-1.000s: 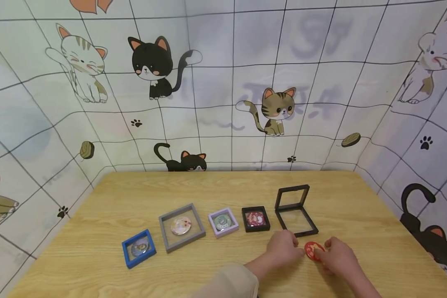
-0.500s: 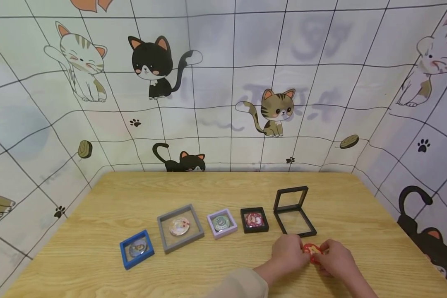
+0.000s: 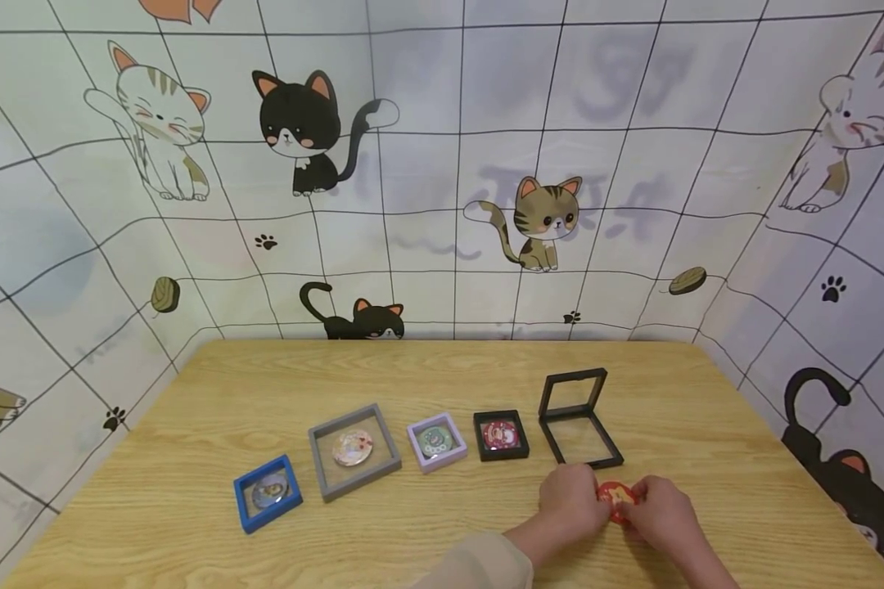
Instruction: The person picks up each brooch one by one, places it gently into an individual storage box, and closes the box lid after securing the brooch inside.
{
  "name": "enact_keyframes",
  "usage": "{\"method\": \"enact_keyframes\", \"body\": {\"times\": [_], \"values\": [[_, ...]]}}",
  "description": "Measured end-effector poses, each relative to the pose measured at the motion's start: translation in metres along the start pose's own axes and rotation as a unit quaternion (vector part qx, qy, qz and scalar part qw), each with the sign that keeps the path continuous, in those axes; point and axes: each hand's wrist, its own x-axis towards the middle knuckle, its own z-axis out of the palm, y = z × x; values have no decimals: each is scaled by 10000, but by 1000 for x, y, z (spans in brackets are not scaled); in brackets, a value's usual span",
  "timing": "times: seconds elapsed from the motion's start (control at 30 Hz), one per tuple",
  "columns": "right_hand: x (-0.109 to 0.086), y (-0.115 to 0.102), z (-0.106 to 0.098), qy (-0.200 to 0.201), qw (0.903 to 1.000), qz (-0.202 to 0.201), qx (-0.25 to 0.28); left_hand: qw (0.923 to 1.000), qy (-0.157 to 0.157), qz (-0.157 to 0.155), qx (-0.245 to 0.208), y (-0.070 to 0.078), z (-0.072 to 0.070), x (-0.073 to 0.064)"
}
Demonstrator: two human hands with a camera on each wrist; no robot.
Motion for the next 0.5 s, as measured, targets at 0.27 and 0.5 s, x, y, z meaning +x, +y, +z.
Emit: {"method": "enact_keyframes", "body": {"times": [0.27,0.5], "values": [[1,-5,0,-1,9999,73,134,9990,185,6,-414,-4,4,4],[-2,-6,-1,476,9981,-313,-241,9952,497,-107,-830,-6,4,6]]}}
